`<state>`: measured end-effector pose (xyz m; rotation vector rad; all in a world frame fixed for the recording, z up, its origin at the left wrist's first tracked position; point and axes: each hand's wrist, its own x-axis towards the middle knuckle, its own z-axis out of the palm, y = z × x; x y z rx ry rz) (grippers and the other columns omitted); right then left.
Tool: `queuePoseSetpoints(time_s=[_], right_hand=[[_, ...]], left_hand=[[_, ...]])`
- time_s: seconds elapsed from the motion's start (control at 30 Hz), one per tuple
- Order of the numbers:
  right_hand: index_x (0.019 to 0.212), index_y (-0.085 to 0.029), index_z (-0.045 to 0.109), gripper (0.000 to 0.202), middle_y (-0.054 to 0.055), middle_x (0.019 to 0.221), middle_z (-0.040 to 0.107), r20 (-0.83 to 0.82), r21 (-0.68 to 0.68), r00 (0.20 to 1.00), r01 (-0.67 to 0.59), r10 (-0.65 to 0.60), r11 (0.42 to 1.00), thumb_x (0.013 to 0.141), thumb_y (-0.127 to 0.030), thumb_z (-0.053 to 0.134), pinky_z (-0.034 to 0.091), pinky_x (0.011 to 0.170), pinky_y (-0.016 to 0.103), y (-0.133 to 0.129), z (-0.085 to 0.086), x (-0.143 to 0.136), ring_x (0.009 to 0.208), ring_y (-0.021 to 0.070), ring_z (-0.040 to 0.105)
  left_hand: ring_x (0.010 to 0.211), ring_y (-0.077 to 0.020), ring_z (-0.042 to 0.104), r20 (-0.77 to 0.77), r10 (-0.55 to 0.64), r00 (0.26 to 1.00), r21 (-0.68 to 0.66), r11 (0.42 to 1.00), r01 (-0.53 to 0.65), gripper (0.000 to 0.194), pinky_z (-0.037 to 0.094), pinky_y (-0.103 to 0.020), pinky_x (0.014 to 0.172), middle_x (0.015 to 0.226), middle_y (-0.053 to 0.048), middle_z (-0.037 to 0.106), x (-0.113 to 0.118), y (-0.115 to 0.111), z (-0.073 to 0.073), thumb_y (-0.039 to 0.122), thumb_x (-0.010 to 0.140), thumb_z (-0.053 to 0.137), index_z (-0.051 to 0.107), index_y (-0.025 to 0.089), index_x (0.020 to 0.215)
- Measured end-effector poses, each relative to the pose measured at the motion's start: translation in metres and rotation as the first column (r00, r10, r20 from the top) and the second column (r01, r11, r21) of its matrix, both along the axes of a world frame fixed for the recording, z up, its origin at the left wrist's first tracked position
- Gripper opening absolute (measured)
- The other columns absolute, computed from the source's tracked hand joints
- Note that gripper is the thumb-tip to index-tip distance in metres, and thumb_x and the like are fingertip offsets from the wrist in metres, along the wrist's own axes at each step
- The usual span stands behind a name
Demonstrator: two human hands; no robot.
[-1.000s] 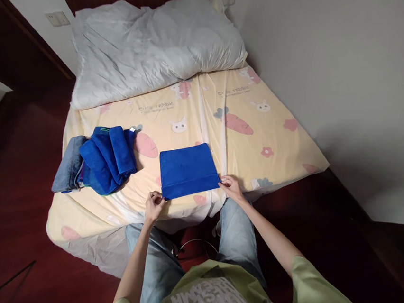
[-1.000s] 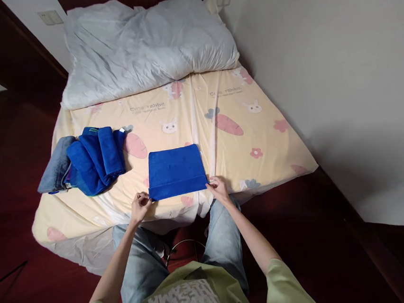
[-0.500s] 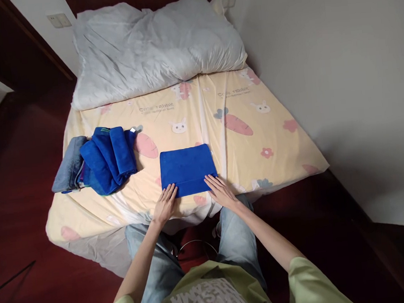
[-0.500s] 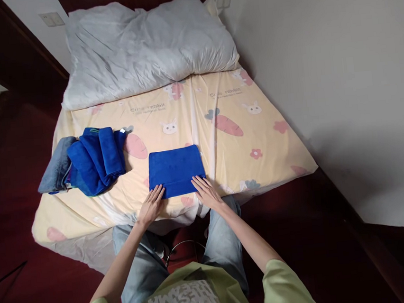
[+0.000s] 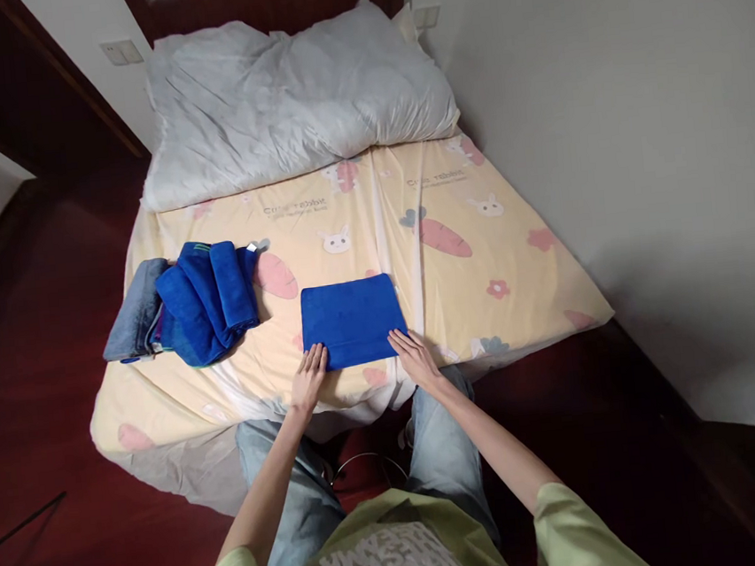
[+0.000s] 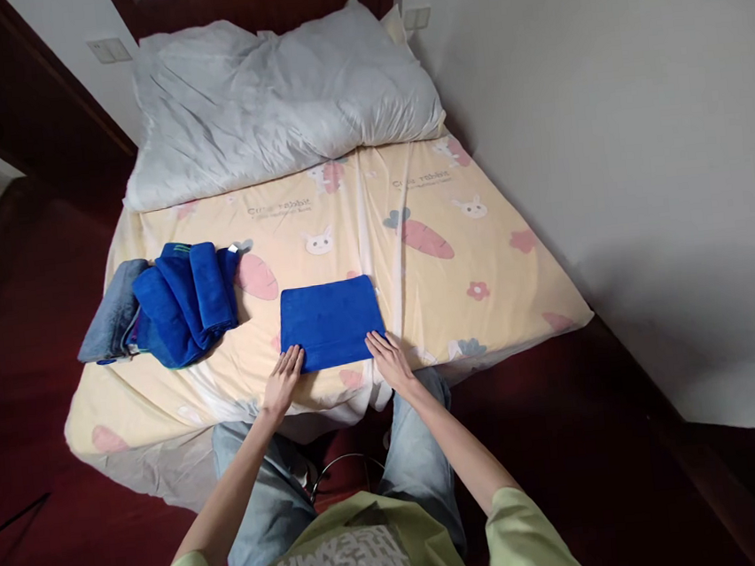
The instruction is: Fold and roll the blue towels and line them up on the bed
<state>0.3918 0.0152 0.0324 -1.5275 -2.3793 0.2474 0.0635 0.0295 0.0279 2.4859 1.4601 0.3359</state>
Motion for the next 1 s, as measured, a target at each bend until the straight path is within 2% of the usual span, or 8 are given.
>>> queuePoseSetpoints(time_s=[0.23,0.37,0.47,0.6,0.77,0.87,0.93,1.0], right_hand=[[0.149,-0.018,0.046,0.066,0.01,0.15,0.049,-0.015,-0.03,0.997,-0.072,0.072,0.997,0.087,0.001,0.039,0.038,0.117,0.048,-0.054,-0.004,0.016,0.141,0.0239,0.045],[0.147,-0.023,0.05,0.071,0.007,0.145,0.055,-0.181,-0.081,0.983,-0.026,0.011,0.996,0.08,0.003,0.043,0.044,0.112,0.048,-0.052,-0.006,0.017,0.137,0.0237,0.05],[0.138,-0.026,0.059,0.071,0.006,0.136,0.063,-0.408,-0.157,0.908,0.031,-0.093,0.987,0.075,0.003,0.044,0.048,0.108,0.045,-0.039,-0.006,0.021,0.128,0.0223,0.057],[0.119,-0.025,0.071,0.055,0.007,0.121,0.069,-0.583,-0.207,0.786,0.098,-0.203,0.973,0.075,-0.002,0.049,0.051,0.103,0.045,-0.025,-0.007,0.029,0.115,0.0237,0.062],[0.104,-0.023,0.075,0.036,0.009,0.108,0.066,-0.631,-0.262,0.724,0.139,-0.279,0.955,0.078,-0.01,0.055,0.052,0.096,0.044,-0.019,-0.01,0.034,0.106,0.0256,0.062],[0.096,-0.02,0.074,0.019,0.01,0.104,0.062,-0.65,-0.319,0.68,0.16,-0.339,0.934,0.083,-0.023,0.06,0.055,0.082,0.038,-0.018,-0.015,0.036,0.096,0.0245,0.063],[0.087,-0.019,0.071,0.019,0.009,0.099,0.06,-0.636,-0.343,0.666,0.207,-0.389,0.916,0.086,-0.036,0.063,0.054,0.07,0.034,-0.016,-0.019,0.036,0.082,0.0214,0.061],[0.072,-0.02,0.065,0.031,0.007,0.089,0.057,-0.602,-0.335,0.674,0.275,-0.429,0.901,0.087,-0.047,0.062,0.05,0.064,0.032,-0.013,-0.021,0.035,0.07,0.0177,0.054]], left_hand=[[0.149,-0.0204,0.028,0.078,-0.131,0.988,-0.108,0.984,0.139,0.071,0.031,-0.043,0.122,0.159,-0.009,0.037,-0.028,-0.053,-0.007,0.002,0.085,0.036,0.035,0.019,0.154],[0.148,-0.0157,0.031,0.271,-0.077,0.959,-0.19,0.973,0.132,0.074,0.033,-0.045,0.121,0.157,-0.004,0.042,-0.037,-0.052,-0.011,0.0,0.082,0.034,0.04,0.025,0.151],[0.144,-0.0186,0.04,0.398,-0.047,0.916,-0.191,0.973,0.132,0.066,0.038,-0.049,0.118,0.149,-0.006,0.051,-0.043,-0.044,-0.013,0.002,0.082,0.038,0.052,0.024,0.142],[0.129,-0.0244,0.053,0.473,0.061,0.879,-0.175,0.984,0.026,0.047,0.045,-0.052,0.111,0.133,-0.008,0.064,-0.045,-0.037,-0.011,0.012,0.087,0.045,0.064,0.023,0.129],[0.115,-0.0258,0.059,0.494,0.239,0.836,-0.221,0.964,-0.145,0.032,0.05,-0.047,0.102,0.112,-0.009,0.07,-0.042,-0.031,-0.006,0.026,0.093,0.045,0.071,0.024,0.111],[0.11,-0.0259,0.06,0.496,0.301,0.814,-0.231,0.95,-0.21,0.029,0.051,-0.045,0.098,0.109,-0.008,0.071,-0.04,-0.028,-0.004,0.034,0.094,0.048,0.071,0.024,0.108],[0.104,-0.0254,0.062,0.492,0.356,0.794,-0.251,0.932,-0.263,0.029,0.052,-0.043,0.094,0.104,-0.008,0.071,-0.039,-0.025,-0.004,0.041,0.093,0.052,0.071,0.023,0.104],[0.097,-0.0246,0.065,0.492,0.433,0.756,-0.285,0.9,-0.33,0.031,0.054,-0.04,0.09,0.098,-0.008,0.072,-0.037,-0.022,-0.005,0.048,0.091,0.056,0.071,0.022,0.099]])
